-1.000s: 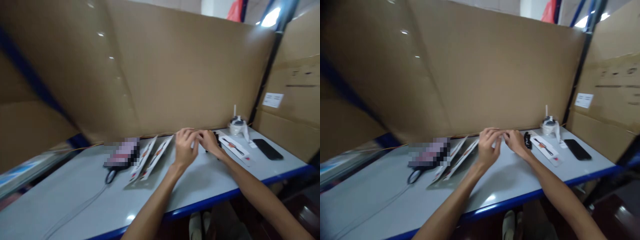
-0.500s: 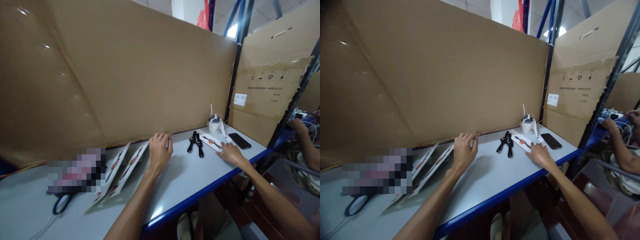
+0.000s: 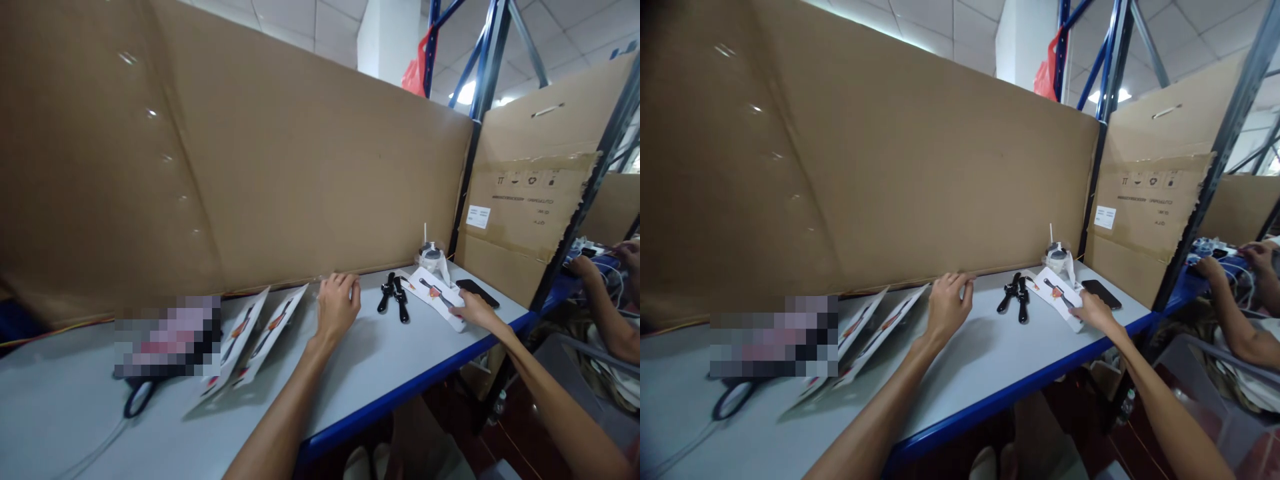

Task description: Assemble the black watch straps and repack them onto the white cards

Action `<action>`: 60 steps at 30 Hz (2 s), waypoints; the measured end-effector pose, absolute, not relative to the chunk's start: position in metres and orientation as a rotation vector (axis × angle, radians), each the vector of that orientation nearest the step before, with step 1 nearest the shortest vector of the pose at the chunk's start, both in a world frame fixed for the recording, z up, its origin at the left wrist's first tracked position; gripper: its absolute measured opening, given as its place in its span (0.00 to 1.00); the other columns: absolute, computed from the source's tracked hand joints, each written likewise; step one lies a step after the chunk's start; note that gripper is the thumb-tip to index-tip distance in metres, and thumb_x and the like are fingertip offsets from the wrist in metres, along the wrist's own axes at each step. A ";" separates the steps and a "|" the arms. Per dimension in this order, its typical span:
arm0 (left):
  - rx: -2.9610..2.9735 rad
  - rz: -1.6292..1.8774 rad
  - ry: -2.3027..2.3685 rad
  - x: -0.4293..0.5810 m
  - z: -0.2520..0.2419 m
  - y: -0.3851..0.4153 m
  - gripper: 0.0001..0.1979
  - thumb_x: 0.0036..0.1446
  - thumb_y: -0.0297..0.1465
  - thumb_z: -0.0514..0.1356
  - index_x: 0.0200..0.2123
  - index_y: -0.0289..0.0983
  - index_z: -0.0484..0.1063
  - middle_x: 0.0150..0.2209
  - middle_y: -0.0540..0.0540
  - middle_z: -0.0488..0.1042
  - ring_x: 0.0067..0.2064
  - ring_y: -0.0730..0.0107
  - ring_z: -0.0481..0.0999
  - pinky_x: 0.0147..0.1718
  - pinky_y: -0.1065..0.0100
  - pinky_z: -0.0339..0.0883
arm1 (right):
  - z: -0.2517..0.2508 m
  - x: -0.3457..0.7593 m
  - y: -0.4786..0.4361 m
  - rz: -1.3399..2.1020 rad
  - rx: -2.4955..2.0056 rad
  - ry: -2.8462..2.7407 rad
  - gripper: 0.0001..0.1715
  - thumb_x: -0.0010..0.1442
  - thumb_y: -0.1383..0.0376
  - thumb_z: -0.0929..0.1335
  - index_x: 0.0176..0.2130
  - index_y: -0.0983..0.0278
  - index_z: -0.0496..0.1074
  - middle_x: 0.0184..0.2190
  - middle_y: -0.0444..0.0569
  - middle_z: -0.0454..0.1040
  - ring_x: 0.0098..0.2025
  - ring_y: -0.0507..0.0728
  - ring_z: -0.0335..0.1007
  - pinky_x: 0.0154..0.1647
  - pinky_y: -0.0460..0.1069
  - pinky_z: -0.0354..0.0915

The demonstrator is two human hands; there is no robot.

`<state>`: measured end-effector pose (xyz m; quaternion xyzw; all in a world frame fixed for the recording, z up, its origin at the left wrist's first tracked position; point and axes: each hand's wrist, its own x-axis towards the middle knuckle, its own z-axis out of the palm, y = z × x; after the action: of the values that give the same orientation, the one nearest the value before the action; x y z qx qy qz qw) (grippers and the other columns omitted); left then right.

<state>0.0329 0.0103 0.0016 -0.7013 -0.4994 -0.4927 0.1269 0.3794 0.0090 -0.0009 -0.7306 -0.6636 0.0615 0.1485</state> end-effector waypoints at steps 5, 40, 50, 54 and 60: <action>-2.221 -1.970 -1.696 0.046 0.008 0.011 0.12 0.62 0.34 0.53 0.34 0.39 0.76 0.23 0.49 0.74 0.27 0.65 0.74 0.32 0.66 0.63 | -0.001 0.362 -0.015 0.547 -1.471 -1.565 0.17 0.60 0.49 0.63 0.37 0.60 0.62 0.24 0.44 0.71 0.25 0.57 0.71 0.20 0.47 0.62; -1.050 -3.733 -1.202 -0.033 0.060 -0.006 0.33 0.67 0.53 0.38 0.44 0.38 0.75 0.33 0.42 0.81 0.34 0.61 0.82 0.42 0.58 0.77 | -0.001 0.141 0.077 0.088 -1.556 -2.352 0.16 0.65 0.66 0.63 0.42 0.68 0.79 0.44 0.66 0.80 0.48 0.67 0.77 0.41 0.52 0.65; -1.042 -3.667 -1.355 -0.032 0.048 -0.001 0.34 0.65 0.55 0.42 0.44 0.33 0.73 0.35 0.39 0.79 0.40 0.58 0.82 0.45 0.56 0.76 | 0.009 0.149 0.075 0.086 -1.471 -2.351 0.16 0.69 0.66 0.61 0.49 0.65 0.74 0.46 0.63 0.79 0.49 0.64 0.76 0.44 0.50 0.63; -0.957 -3.492 -1.526 -0.036 0.039 0.006 0.20 0.61 0.49 0.56 0.40 0.37 0.71 0.32 0.46 0.76 0.33 0.65 0.80 0.43 0.60 0.76 | 0.016 0.151 0.079 0.144 -1.383 -2.119 0.15 0.72 0.62 0.59 0.50 0.63 0.71 0.44 0.56 0.80 0.46 0.60 0.76 0.43 0.48 0.61; -1.330 -3.264 -1.635 -0.016 0.031 0.007 0.19 0.45 0.40 0.71 0.36 0.37 0.69 0.26 0.54 0.72 0.27 0.73 0.75 0.34 0.68 0.73 | 0.015 0.139 0.077 0.382 -1.043 -1.817 0.13 0.69 0.62 0.59 0.39 0.62 0.70 0.32 0.45 0.77 0.37 0.55 0.73 0.40 0.46 0.61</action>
<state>-0.0160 0.0069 0.0313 -0.3190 -0.3922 -0.7826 -0.3633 0.1387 0.0769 0.0147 -0.4284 -0.7463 0.1570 0.4847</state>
